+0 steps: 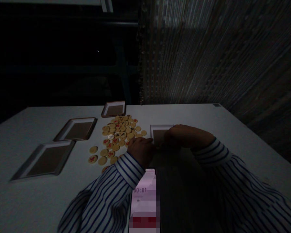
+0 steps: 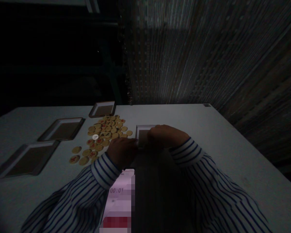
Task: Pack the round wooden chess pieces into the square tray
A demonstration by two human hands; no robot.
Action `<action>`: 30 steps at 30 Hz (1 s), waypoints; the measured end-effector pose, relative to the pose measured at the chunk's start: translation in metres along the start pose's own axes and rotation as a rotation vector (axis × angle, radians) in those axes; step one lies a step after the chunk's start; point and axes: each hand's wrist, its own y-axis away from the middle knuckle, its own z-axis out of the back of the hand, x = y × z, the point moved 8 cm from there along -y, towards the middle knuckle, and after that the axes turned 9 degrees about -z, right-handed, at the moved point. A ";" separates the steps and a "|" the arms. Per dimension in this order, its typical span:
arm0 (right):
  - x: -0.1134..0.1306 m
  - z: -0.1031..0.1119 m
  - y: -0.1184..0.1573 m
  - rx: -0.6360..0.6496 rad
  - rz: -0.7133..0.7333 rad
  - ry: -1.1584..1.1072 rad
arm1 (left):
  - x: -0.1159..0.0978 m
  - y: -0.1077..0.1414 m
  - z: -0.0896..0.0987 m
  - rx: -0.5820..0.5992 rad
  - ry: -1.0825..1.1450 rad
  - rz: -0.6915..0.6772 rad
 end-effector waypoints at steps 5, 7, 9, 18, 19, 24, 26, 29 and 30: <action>-0.010 0.007 0.003 -0.057 -0.085 0.092 | -0.002 0.001 0.002 0.020 -0.004 -0.002; -0.012 0.007 0.003 -0.064 -0.111 0.121 | -0.003 0.001 0.003 0.029 -0.001 0.002; -0.012 0.006 0.004 -0.045 -0.115 0.117 | -0.002 0.001 0.003 0.030 0.002 0.007; -0.009 0.008 0.005 -0.068 -0.094 0.108 | -0.001 0.000 0.001 0.030 0.007 0.009; -0.009 0.007 0.005 -0.078 -0.087 0.116 | -0.001 0.000 0.001 0.027 0.007 0.013; -0.013 0.014 0.003 -0.182 -0.078 0.157 | -0.002 0.000 0.005 -0.001 0.046 -0.001; -0.011 0.025 0.006 -0.274 -0.081 0.177 | -0.001 0.001 0.010 -0.039 0.066 0.015; -0.006 0.038 0.012 -0.369 -0.084 0.187 | 0.003 0.003 0.021 -0.131 0.096 0.046; -0.004 0.042 0.013 -0.388 -0.083 0.186 | 0.005 0.004 0.025 -0.166 0.104 0.044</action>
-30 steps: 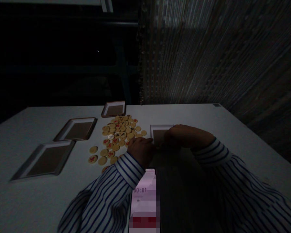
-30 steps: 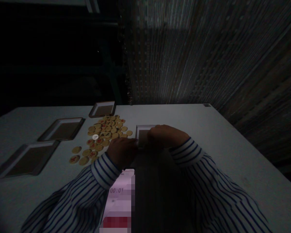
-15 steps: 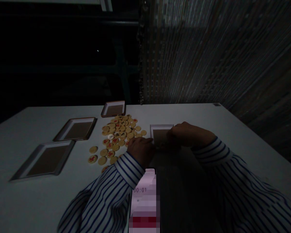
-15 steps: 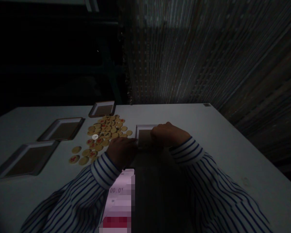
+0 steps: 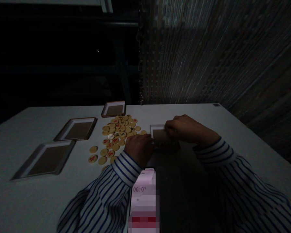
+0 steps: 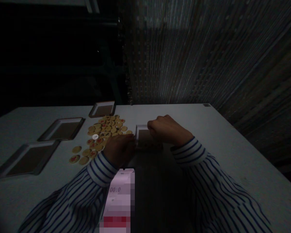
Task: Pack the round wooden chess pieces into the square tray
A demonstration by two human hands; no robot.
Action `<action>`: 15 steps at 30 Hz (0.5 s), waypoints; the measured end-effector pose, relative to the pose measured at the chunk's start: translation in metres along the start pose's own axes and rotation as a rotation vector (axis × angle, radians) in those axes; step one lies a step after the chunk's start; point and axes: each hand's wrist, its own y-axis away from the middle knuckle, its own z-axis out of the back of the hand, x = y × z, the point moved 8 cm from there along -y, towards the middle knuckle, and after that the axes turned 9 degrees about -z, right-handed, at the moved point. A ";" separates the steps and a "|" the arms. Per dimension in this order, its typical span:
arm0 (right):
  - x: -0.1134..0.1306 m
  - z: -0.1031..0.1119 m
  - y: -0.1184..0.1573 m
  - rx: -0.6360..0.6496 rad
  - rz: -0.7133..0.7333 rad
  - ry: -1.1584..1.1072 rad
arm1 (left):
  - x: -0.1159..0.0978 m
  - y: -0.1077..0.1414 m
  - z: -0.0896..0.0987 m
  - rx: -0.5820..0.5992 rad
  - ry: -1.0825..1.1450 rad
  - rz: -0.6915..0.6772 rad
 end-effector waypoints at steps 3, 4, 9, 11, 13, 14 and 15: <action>0.004 0.008 0.000 -0.044 0.002 -0.020 | 0.007 0.001 0.012 -0.101 0.038 0.008; 0.005 0.010 0.000 -0.059 0.006 -0.030 | 0.010 0.002 0.018 -0.136 0.056 0.020; 0.009 0.018 0.000 -0.129 0.027 -0.066 | 0.023 0.006 0.050 -0.294 0.156 0.084; 0.010 0.020 0.001 -0.147 0.031 -0.069 | 0.028 0.009 0.065 -0.345 0.189 0.111; 0.011 0.023 0.002 -0.153 0.027 -0.076 | 0.036 0.014 0.079 -0.390 0.193 0.154; 0.011 0.023 0.002 -0.151 0.021 -0.079 | 0.041 0.017 0.085 -0.400 0.188 0.179; 0.012 0.024 0.002 -0.150 0.016 -0.081 | 0.047 0.019 0.090 -0.401 0.176 0.211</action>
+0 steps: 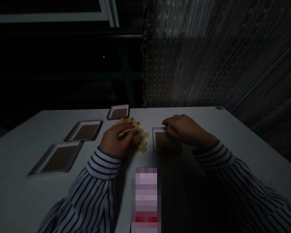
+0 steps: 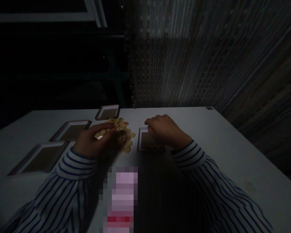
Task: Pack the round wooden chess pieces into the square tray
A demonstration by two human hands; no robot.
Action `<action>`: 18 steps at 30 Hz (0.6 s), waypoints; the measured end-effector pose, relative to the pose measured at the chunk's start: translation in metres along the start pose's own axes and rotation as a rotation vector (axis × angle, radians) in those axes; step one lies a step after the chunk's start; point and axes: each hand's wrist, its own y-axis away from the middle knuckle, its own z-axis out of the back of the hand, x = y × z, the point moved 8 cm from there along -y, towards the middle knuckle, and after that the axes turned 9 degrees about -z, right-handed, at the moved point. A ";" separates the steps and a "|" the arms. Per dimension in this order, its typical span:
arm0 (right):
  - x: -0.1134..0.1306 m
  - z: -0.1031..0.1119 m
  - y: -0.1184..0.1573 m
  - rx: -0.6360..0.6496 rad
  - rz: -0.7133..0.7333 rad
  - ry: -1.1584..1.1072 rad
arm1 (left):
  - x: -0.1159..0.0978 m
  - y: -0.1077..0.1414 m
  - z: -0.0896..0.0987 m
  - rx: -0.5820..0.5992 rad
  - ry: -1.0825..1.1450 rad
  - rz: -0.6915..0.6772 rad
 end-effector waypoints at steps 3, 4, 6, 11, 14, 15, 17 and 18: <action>0.003 0.002 -0.001 -0.019 -0.008 -0.012 | 0.018 -0.002 0.016 -0.019 -0.013 0.068; 0.003 0.003 -0.001 -0.033 -0.012 -0.021 | 0.023 -0.002 0.020 -0.029 -0.002 0.079; 0.004 0.004 -0.001 -0.058 -0.028 -0.043 | 0.035 0.000 0.026 -0.056 0.046 0.113; 0.007 0.004 -0.001 -0.090 -0.048 -0.087 | 0.059 0.011 0.028 -0.101 0.118 0.187; 0.013 0.002 -0.003 -0.075 -0.032 -0.096 | 0.061 0.015 0.027 -0.083 0.095 0.166; 0.015 0.000 -0.004 -0.063 -0.028 -0.097 | 0.061 0.016 0.026 -0.074 0.081 0.153; 0.019 -0.003 -0.006 -0.033 -0.020 -0.093 | 0.059 0.017 0.024 -0.055 0.048 0.135; 0.022 -0.005 -0.008 -0.023 -0.012 -0.092 | 0.058 0.017 0.022 -0.041 0.024 0.123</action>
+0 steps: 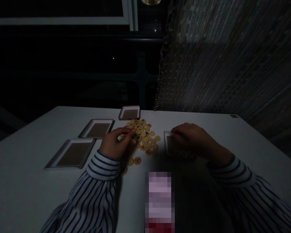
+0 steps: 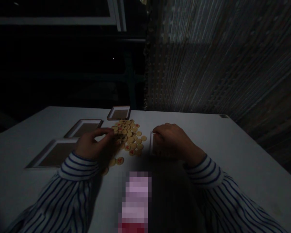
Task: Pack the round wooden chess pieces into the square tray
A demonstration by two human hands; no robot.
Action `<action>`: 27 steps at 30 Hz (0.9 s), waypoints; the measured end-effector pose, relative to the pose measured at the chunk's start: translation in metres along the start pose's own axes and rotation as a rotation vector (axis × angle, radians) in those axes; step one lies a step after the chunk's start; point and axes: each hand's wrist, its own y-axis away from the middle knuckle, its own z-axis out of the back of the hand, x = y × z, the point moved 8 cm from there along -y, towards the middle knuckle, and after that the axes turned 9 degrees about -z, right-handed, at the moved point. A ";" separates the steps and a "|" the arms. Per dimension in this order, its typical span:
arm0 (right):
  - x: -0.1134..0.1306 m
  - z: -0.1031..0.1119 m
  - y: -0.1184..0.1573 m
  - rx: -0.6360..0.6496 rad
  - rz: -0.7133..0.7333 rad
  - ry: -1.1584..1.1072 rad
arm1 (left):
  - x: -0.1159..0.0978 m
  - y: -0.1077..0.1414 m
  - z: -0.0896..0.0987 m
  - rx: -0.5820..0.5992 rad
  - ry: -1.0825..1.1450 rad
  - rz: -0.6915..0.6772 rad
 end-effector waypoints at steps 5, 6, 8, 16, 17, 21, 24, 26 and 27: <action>0.018 -0.018 -0.009 0.075 0.073 0.022 | -0.010 0.003 -0.021 0.145 -0.075 -0.145; 0.023 -0.022 -0.011 0.084 0.100 0.016 | -0.011 0.004 -0.025 0.173 -0.094 -0.166; 0.031 -0.028 -0.014 0.081 0.136 0.001 | -0.012 0.005 -0.030 0.205 -0.131 -0.189; 0.056 -0.048 -0.032 0.127 0.183 -0.003 | -0.013 0.007 -0.035 0.268 -0.209 -0.191; 0.058 -0.051 -0.035 0.136 0.182 0.012 | -0.012 0.007 -0.035 0.274 -0.220 -0.187; 0.066 -0.060 -0.044 0.175 0.179 0.039 | -0.008 0.007 -0.034 0.284 -0.251 -0.163; 0.070 -0.067 -0.049 0.174 0.169 0.040 | -0.007 0.007 -0.034 0.286 -0.261 -0.159; 0.071 -0.071 -0.051 0.175 0.156 0.037 | -0.006 0.007 -0.034 0.282 -0.268 -0.161; 0.071 -0.073 -0.052 0.175 0.150 0.035 | -0.006 0.007 -0.034 0.278 -0.271 -0.162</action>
